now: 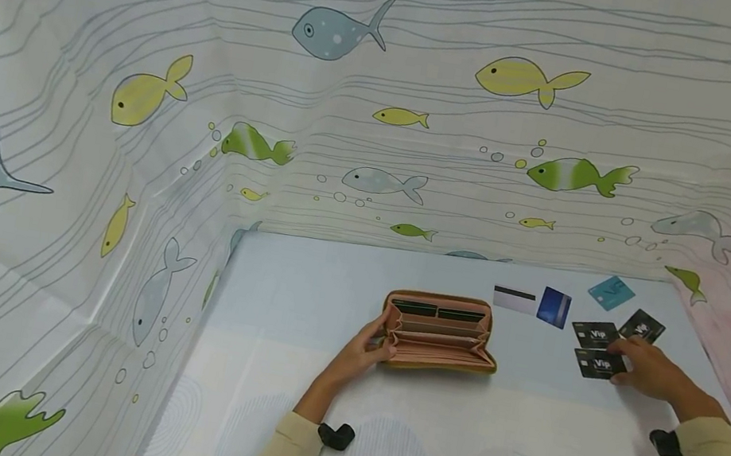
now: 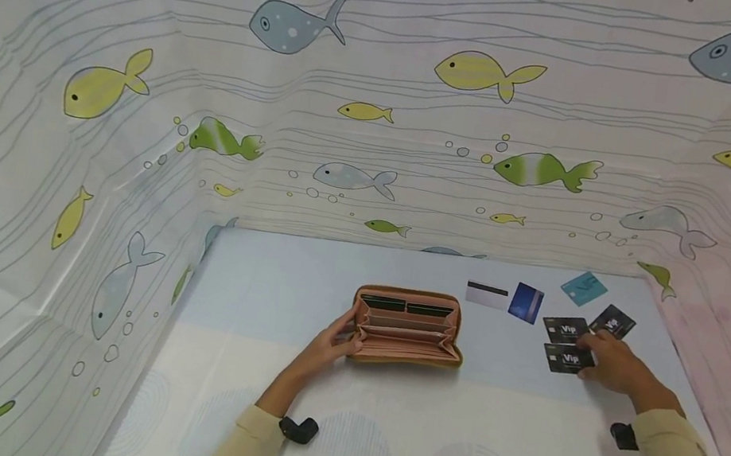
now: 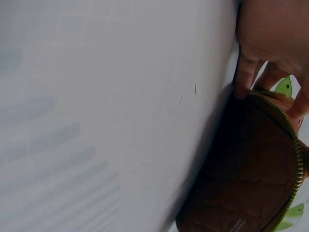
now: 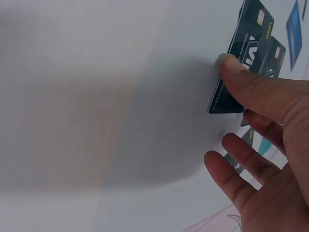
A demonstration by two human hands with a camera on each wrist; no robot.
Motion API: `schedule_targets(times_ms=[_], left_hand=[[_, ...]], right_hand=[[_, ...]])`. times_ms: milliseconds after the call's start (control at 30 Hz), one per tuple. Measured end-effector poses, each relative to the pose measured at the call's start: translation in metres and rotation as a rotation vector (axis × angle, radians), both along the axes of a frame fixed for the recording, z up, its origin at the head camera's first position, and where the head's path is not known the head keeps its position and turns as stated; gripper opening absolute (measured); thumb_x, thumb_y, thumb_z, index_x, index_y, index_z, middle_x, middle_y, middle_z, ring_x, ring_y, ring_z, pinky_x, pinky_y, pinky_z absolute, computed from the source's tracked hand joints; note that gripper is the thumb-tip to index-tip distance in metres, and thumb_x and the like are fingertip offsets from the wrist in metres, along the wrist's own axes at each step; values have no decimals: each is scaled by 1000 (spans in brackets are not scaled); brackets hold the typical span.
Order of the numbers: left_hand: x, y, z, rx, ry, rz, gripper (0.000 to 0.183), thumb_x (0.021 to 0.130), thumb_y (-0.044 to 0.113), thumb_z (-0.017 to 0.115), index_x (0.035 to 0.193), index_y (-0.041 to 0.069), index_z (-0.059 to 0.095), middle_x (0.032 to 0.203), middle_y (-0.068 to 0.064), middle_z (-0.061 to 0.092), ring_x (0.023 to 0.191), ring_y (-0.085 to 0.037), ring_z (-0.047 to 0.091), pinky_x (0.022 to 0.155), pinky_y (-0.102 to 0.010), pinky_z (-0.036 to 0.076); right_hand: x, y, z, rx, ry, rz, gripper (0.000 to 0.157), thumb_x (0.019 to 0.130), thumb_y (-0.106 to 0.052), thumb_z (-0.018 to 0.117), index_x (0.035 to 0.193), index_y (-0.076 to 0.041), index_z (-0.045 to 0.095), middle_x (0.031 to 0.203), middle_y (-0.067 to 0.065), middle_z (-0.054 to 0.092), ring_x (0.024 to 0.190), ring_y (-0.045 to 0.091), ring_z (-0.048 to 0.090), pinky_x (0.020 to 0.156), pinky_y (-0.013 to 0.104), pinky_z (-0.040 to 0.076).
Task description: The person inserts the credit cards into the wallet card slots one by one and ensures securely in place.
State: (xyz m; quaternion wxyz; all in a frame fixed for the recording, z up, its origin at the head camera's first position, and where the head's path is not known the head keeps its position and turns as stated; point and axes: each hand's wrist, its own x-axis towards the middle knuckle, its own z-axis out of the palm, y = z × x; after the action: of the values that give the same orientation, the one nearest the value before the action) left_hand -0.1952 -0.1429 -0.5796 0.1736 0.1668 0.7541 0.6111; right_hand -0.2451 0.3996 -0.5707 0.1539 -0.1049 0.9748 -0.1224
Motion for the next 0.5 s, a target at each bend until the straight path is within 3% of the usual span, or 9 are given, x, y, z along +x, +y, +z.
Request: schedule_targets(times_ms=[233, 500], left_hand=[[-1, 0, 1, -3, 8, -2, 79, 100, 11, 57, 162, 9, 8, 164, -23, 16, 134, -39, 41, 102, -35, 44], [0, 0, 1, 0, 0, 1, 79, 100, 12, 58, 162, 12, 9, 164, -22, 16, 135, -39, 41, 103, -36, 43]], right_hand=[[-5, 0, 0, -6, -27, -5, 52, 70, -13, 88, 110, 3, 60, 110, 32, 54, 99, 48, 55, 86, 66, 46], [-8, -1, 4, -26, -135, -32, 58, 65, -22, 92, 102, 2, 55, 101, 27, 54, 90, 40, 55, 79, 56, 48]])
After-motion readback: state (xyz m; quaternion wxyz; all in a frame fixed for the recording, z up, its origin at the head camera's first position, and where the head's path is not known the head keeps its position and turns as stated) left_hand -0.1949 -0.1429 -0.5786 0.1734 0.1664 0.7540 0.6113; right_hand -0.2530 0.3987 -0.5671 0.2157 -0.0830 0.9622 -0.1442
